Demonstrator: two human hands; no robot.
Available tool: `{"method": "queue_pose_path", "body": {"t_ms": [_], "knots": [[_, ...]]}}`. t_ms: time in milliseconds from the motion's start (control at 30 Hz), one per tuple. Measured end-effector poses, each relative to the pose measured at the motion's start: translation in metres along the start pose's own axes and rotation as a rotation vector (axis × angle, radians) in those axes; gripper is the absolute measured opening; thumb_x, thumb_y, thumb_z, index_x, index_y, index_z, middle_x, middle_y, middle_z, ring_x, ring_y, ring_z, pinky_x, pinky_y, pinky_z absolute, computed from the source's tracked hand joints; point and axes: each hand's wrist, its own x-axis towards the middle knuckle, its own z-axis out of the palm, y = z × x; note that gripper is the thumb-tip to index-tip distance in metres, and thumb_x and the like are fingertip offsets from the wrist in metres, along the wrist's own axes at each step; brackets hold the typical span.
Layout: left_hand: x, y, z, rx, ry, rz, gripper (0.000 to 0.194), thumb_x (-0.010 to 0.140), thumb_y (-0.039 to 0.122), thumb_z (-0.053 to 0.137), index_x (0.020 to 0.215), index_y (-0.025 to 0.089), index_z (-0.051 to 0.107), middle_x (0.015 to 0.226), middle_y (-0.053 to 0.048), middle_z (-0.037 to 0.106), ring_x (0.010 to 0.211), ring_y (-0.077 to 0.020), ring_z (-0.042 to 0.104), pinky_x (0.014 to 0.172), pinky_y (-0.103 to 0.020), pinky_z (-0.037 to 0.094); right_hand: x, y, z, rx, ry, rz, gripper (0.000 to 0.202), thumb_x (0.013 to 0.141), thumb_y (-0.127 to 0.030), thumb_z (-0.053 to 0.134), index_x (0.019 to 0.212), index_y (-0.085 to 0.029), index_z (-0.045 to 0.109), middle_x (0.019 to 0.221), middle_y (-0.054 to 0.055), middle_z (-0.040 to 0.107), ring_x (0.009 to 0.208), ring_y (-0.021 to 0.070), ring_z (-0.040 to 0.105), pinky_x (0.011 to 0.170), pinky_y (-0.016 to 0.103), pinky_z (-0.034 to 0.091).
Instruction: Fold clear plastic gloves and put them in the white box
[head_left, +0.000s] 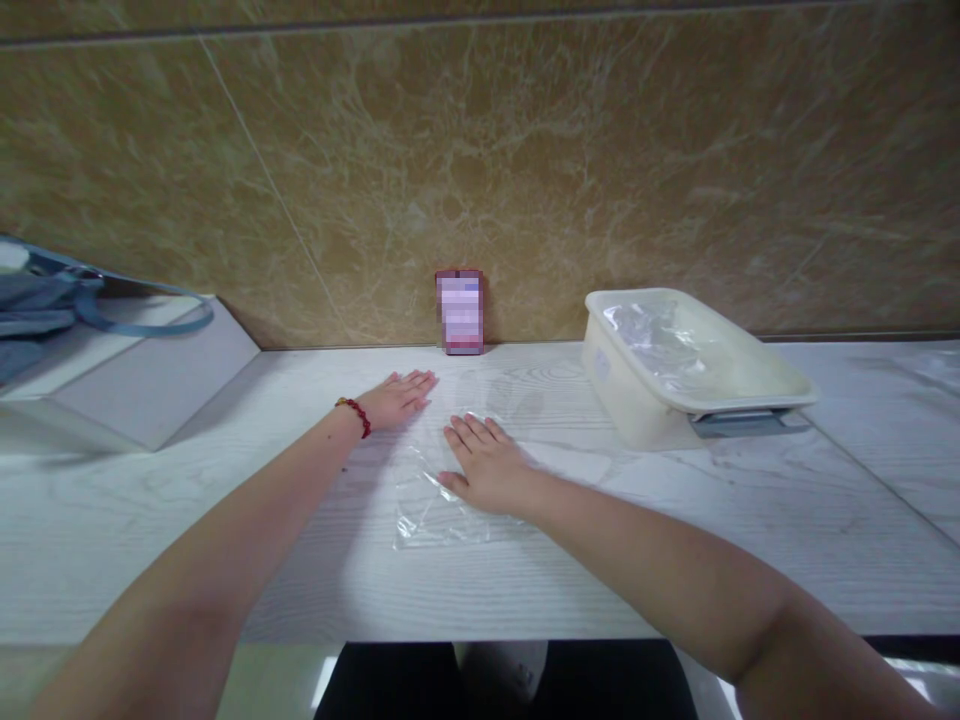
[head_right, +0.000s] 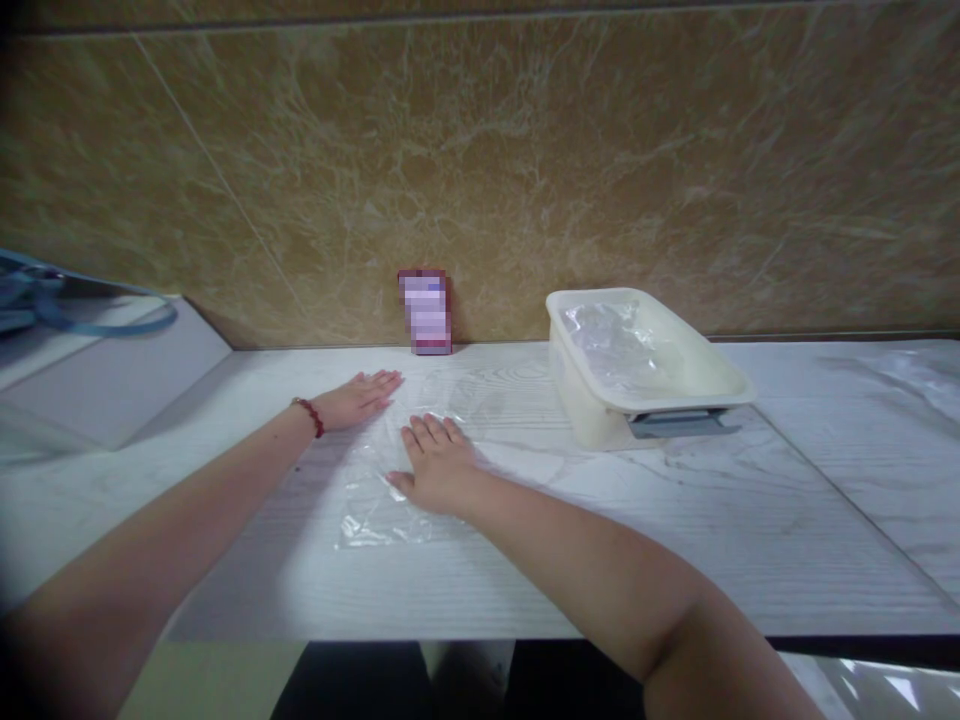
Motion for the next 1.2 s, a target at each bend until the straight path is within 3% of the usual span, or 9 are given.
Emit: {"method": "queue_pose_path", "body": {"t_ms": [133, 267, 367, 467, 567, 633, 833, 1100, 1200], "knots": [[0.004, -0.017, 0.002, 0.004, 0.051, -0.195, 0.054, 0.086, 0.04, 0.011, 0.132, 0.014, 0.021, 0.139, -0.009, 0.02, 0.127, -0.0226, 0.015, 0.099, -0.046, 0.017, 0.0, 0.0, 0.001, 0.003, 0.011, 0.002, 0.066, 0.082, -0.054, 0.019, 0.132, -0.012, 0.022, 0.139, 0.009, 0.016, 0.128, 0.0231, 0.009, 0.103, 0.041, 0.005], [-0.016, -0.016, 0.0, -0.011, 0.132, -0.305, 0.052, 0.087, 0.035, 0.01, 0.13, 0.012, 0.027, 0.136, -0.011, 0.025, 0.126, -0.0222, 0.018, 0.099, -0.045, 0.019, 0.0, 0.0, 0.002, 0.006, 0.004, 0.002, 0.067, 0.082, -0.054, 0.019, 0.132, -0.01, 0.022, 0.14, 0.009, 0.015, 0.128, 0.0235, 0.009, 0.103, 0.041, 0.005], [-0.04, 0.005, -0.005, 0.002, 0.165, -0.242, 0.053, 0.087, 0.037, 0.011, 0.13, 0.011, 0.027, 0.135, -0.012, 0.028, 0.125, -0.0212, 0.02, 0.1, -0.043, 0.018, 0.001, 0.001, 0.004, 0.005, 0.015, -0.003, 0.067, 0.082, -0.054, 0.018, 0.132, -0.011, 0.022, 0.14, 0.009, 0.015, 0.128, 0.0234, 0.009, 0.103, 0.042, 0.005], [-0.056, 0.036, -0.008, -0.009, 0.111, -0.074, 0.052, 0.087, 0.04, 0.012, 0.131, 0.013, 0.024, 0.136, -0.01, 0.028, 0.126, -0.0173, 0.02, 0.101, -0.038, 0.017, 0.001, 0.002, 0.006, 0.003, 0.035, -0.006, 0.068, 0.081, -0.055, 0.017, 0.132, -0.011, 0.022, 0.139, 0.009, 0.016, 0.128, 0.0233, 0.008, 0.103, 0.042, 0.005], [-0.053, 0.056, -0.007, -0.016, 0.078, 0.004, 0.052, 0.088, 0.041, 0.009, 0.131, 0.016, 0.024, 0.136, -0.008, 0.028, 0.125, -0.0159, 0.021, 0.101, -0.038, 0.017, 0.001, 0.001, 0.005, 0.001, 0.022, -0.001, 0.068, 0.081, -0.055, 0.019, 0.132, -0.01, 0.023, 0.139, 0.01, 0.016, 0.128, 0.0237, 0.009, 0.103, 0.042, 0.006], [-0.043, 0.06, -0.006, -0.003, 0.077, 0.026, 0.052, 0.088, 0.041, 0.009, 0.131, 0.016, 0.024, 0.137, -0.008, 0.026, 0.125, -0.0165, 0.02, 0.101, -0.04, 0.015, 0.001, 0.0, 0.003, -0.003, 0.005, 0.002, 0.067, 0.081, -0.054, 0.02, 0.131, -0.01, 0.024, 0.139, 0.01, 0.016, 0.128, 0.0237, 0.009, 0.103, 0.042, 0.006], [-0.015, 0.041, -0.007, -0.024, 0.019, 0.166, 0.051, 0.088, 0.04, 0.011, 0.133, 0.017, 0.017, 0.139, -0.007, 0.019, 0.127, -0.0142, 0.013, 0.102, -0.038, 0.009, 0.002, 0.0, 0.002, -0.008, 0.001, 0.004, 0.068, 0.081, -0.055, 0.02, 0.132, -0.01, 0.023, 0.139, 0.009, 0.016, 0.128, 0.0233, 0.008, 0.103, 0.042, 0.005], [0.002, 0.006, -0.004, -0.008, 0.03, 0.024, 0.051, 0.088, 0.04, 0.009, 0.131, 0.017, 0.022, 0.138, -0.008, 0.022, 0.126, -0.0179, 0.019, 0.101, -0.044, 0.009, 0.002, 0.002, 0.006, 0.001, 0.021, -0.003, 0.069, 0.081, -0.056, 0.017, 0.133, -0.011, 0.022, 0.14, 0.009, 0.015, 0.128, 0.0234, 0.008, 0.103, 0.042, 0.006], [0.003, -0.009, -0.003, -0.011, 0.078, -0.109, 0.053, 0.088, 0.04, 0.009, 0.129, 0.013, 0.027, 0.137, -0.009, 0.025, 0.125, -0.0205, 0.021, 0.1, -0.043, 0.012, 0.002, 0.001, 0.005, 0.004, 0.01, 0.006, 0.069, 0.081, -0.055, 0.017, 0.133, -0.011, 0.021, 0.14, 0.009, 0.014, 0.128, 0.0233, 0.008, 0.103, 0.042, 0.005]]}}
